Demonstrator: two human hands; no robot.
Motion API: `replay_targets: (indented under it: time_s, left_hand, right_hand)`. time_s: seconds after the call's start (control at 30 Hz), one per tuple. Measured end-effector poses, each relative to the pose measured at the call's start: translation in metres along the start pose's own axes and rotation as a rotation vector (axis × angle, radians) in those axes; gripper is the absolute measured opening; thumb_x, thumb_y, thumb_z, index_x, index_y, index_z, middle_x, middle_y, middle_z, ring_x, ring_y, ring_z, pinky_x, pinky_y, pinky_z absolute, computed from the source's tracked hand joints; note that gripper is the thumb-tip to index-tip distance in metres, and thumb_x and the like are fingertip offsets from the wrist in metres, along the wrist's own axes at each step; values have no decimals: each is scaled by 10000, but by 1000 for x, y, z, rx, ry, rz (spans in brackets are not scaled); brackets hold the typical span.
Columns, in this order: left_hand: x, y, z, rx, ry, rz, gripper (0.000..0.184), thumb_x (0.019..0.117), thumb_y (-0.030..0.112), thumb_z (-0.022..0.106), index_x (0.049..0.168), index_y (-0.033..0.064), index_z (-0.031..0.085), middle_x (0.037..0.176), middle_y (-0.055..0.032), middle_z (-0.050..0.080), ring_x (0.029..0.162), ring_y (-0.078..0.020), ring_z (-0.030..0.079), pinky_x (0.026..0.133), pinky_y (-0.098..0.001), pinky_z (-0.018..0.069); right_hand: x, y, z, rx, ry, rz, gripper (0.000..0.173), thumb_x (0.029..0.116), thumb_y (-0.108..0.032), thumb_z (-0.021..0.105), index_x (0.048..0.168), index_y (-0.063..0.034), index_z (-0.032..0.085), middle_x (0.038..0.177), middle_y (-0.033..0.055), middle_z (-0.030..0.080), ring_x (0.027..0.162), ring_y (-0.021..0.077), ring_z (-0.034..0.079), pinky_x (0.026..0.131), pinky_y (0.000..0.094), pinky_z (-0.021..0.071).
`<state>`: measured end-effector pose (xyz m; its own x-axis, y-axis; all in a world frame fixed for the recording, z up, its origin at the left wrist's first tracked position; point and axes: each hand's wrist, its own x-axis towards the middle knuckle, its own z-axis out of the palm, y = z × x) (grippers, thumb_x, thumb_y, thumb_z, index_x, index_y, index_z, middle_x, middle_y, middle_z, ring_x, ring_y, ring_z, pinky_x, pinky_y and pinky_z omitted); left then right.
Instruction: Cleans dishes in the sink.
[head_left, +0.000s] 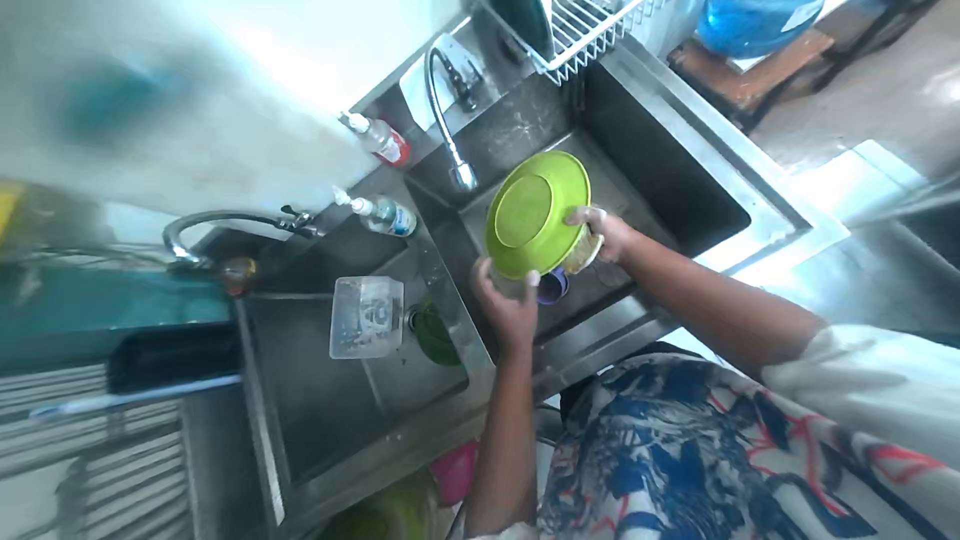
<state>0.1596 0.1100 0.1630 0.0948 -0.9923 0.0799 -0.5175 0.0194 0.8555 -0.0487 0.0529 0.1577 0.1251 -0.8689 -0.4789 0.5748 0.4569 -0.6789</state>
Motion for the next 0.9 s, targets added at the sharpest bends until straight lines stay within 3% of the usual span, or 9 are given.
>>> replay_targets:
  time_s: [0.1, 0.17, 0.33, 0.4, 0.53, 0.6, 0.67, 0.77, 0.9]
  left_hand:
    - [7, 21, 7, -666, 59, -714, 472, 1134, 279, 309, 1495, -19, 370, 1430, -209, 514, 1222, -262, 574, 1006, -441, 491]
    - [15, 28, 14, -963, 54, -835, 489, 1136, 325, 223, 1459, -12, 367, 1368, -217, 528, 1153, -301, 614, 968, -457, 528]
    - [19, 31, 29, -959, 198, -744, 321, 1110, 114, 338, 1372, -51, 423, 1209, -196, 561, 1023, -250, 622, 914, -383, 540]
    - [17, 27, 26, -890, 187, -690, 311, 1111, 102, 323, 1355, -65, 421, 1184, -197, 568, 999, -238, 631, 904, -380, 549]
    - [16, 13, 21, -721, 153, -592, 277, 1111, 84, 344, 1285, -90, 471, 1067, -177, 610, 884, -199, 662, 829, -358, 581]
    - [15, 9, 23, -679, 129, -558, 270, 1108, 79, 349, 1258, -94, 492, 1034, -160, 626, 855, -180, 675, 812, -346, 593]
    - [15, 10, 27, -664, 110, -537, 269, 1107, 75, 355, 1237, -97, 515, 994, -143, 645, 819, -163, 683, 785, -330, 600]
    - [13, 15, 30, -616, 81, -505, 273, 1100, 60, 349, 1197, -85, 560, 915, -106, 662, 755, -137, 679, 724, -312, 600]
    - [1, 17, 23, -525, -40, -393, 245, 1069, 21, 390, 1132, -94, 596, 878, -79, 676, 772, -103, 688, 758, -294, 610]
  right_hand:
    - [-6, -7, -5, 39, -39, 19, 279, 918, -160, 493, 1177, -119, 589, 933, 62, 725, 798, 162, 721, 685, 360, 621]
    - [-7, -6, -9, 56, -69, 37, 263, 930, -164, 480, 1163, -124, 596, 940, 63, 725, 817, 160, 723, 701, 361, 622]
    - [-5, -7, -26, -48, -3, 193, 284, 1002, -238, 527, 1248, -102, 572, 980, 77, 707, 829, 164, 714, 715, 344, 617]
    - [-5, -19, -38, -254, 126, 303, 421, 1059, -404, 539, 1345, -96, 545, 1052, 84, 678, 880, 166, 684, 763, 355, 598]
    - [-3, -30, -69, -578, 378, 60, 495, 1083, -410, 506, 1411, -39, 526, 1169, 222, 641, 1000, 318, 642, 873, 531, 531]
    - [-12, -32, -48, -774, 230, -125, 426, 1095, -251, 455, 1457, -27, 477, 1228, 246, 634, 1044, 348, 653, 907, 556, 535]
    - [-22, -19, -18, -1045, -30, -307, 458, 974, -60, 637, 1415, -10, 523, 1366, 244, 583, 1139, 374, 652, 953, 567, 553]
    - [-27, 15, 13, -1339, -338, -615, 320, 923, -112, 737, 1221, -5, 693, 1410, 263, 529, 1132, 379, 652, 962, 494, 571]
    - [1, 16, 44, -1311, -361, -820, 174, 942, -23, 678, 1094, 20, 749, 1315, 264, 597, 1167, 396, 631, 1015, 484, 543]
